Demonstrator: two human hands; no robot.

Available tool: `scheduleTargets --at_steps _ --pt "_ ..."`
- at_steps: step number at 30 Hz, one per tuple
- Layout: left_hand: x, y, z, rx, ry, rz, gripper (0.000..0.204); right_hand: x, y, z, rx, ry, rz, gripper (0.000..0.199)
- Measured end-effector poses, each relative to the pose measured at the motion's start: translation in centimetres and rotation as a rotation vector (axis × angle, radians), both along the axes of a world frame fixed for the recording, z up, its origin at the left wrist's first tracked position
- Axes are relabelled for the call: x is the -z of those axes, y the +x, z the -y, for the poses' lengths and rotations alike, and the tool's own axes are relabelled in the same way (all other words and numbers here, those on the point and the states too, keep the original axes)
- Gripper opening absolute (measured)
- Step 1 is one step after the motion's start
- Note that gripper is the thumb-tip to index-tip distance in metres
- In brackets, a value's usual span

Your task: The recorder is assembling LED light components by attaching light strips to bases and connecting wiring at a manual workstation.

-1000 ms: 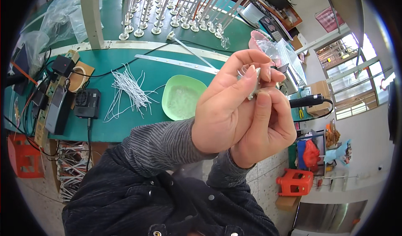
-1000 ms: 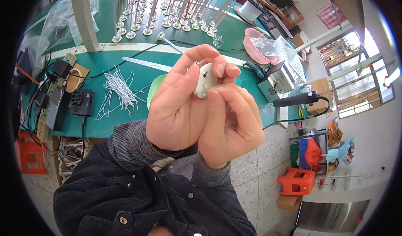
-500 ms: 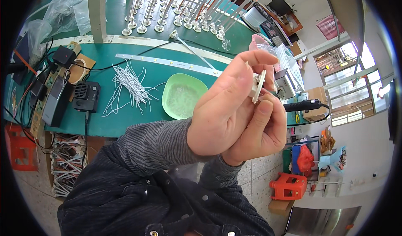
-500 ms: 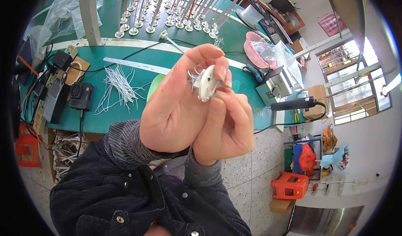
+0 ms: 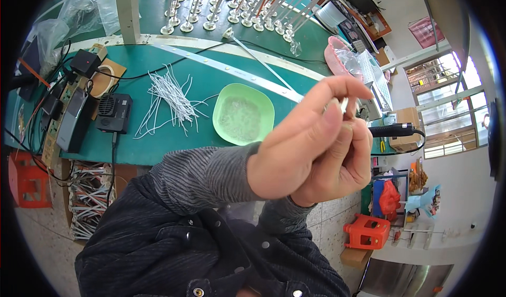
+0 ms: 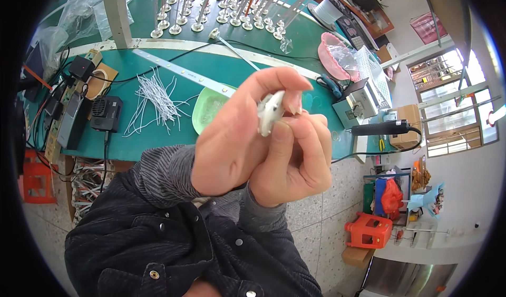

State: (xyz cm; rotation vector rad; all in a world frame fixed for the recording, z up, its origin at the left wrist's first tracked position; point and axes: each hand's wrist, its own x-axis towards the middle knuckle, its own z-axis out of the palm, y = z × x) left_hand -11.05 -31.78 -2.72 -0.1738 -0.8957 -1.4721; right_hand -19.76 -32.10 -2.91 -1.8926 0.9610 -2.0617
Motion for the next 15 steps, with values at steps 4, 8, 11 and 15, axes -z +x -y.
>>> scheduleTargets --at_steps 4,8,11,15 --pt "0.8 0.6 0.1 -0.109 -0.033 0.143 0.066 0.5 0.8 -0.4 0.048 -0.035 0.023 0.008" --pt "1.0 0.6 0.3 -0.121 -0.028 0.168 0.067 0.9 0.9 -0.2 0.066 -0.046 -0.009 0.007" --pt "1.3 0.9 0.5 -0.262 -0.074 0.288 0.066 1.4 1.1 -0.2 0.055 -0.046 0.021 0.009" --pt "1.6 0.9 1.0 -0.335 -0.119 0.307 0.063 2.4 1.0 0.3 0.005 -0.085 0.025 0.011"
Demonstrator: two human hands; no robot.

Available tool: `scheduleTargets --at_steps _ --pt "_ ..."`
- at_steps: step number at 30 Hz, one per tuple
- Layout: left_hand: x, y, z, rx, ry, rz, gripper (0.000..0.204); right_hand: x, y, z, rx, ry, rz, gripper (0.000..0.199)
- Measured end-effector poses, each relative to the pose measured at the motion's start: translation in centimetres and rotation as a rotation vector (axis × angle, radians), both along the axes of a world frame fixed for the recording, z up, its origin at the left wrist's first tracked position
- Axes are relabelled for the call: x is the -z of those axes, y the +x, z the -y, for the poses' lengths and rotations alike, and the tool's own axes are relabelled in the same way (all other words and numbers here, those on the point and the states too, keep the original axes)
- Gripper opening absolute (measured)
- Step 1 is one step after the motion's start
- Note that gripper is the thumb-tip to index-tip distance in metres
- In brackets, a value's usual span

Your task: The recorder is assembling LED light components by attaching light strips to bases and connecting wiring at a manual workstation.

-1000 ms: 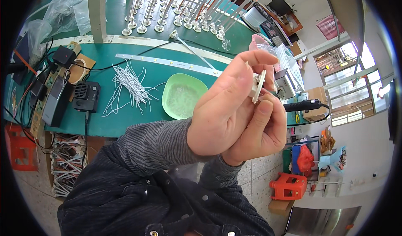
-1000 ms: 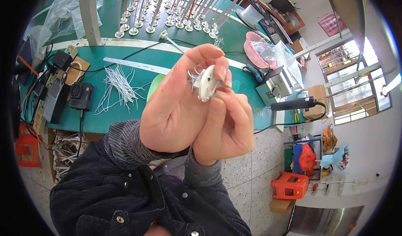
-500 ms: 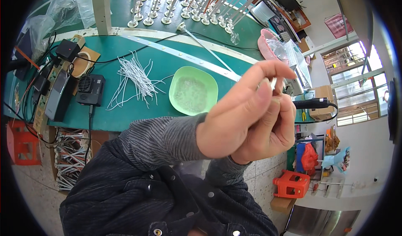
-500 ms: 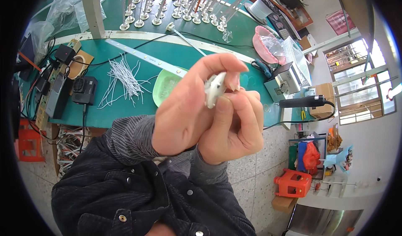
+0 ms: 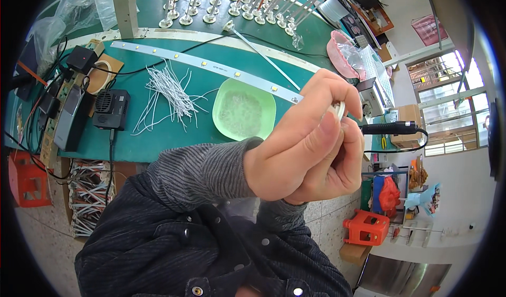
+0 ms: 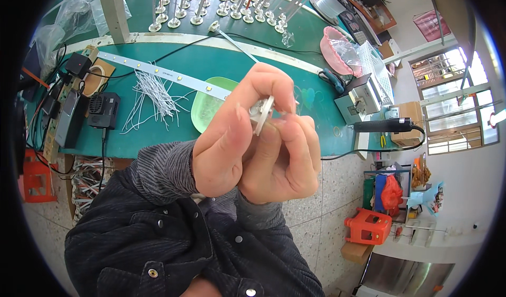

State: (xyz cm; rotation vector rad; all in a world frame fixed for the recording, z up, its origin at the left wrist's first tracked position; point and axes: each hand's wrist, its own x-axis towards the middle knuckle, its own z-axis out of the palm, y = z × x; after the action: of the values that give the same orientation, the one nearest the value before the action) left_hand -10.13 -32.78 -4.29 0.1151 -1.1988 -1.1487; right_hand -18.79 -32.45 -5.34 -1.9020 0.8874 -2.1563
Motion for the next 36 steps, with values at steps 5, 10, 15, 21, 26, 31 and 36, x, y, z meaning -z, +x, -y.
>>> scheduleTargets --at_steps 5,10,15,21,26,31,36 --pt "0.4 0.3 0.6 -0.063 -0.065 0.019 0.068 0.3 0.0 0.5 -0.256 0.079 0.255 0.015" --pt "0.2 1.2 0.5 0.166 0.077 -0.064 0.066 0.7 -2.0 0.8 -0.468 0.372 0.264 0.009" --pt "2.3 0.9 0.5 0.02 0.051 0.191 0.028 3.2 -6.1 1.5 -0.49 0.097 0.328 0.03" --pt "7.0 -1.1 -0.3 0.257 -0.243 0.69 0.027 4.4 -8.2 0.4 -0.392 0.821 0.056 0.027" --pt "7.4 -0.9 0.9 0.273 -0.121 0.837 0.032 4.4 -9.4 2.7 -0.074 1.019 -0.082 0.03" --pt "8.3 1.8 1.4 -0.254 -0.05 0.689 0.049 9.1 -17.0 13.8 0.022 1.002 -0.186 0.033" --pt "9.4 5.1 0.3 -0.27 0.169 0.436 0.044 9.9 -17.8 19.3 0.801 0.666 -1.137 0.034"
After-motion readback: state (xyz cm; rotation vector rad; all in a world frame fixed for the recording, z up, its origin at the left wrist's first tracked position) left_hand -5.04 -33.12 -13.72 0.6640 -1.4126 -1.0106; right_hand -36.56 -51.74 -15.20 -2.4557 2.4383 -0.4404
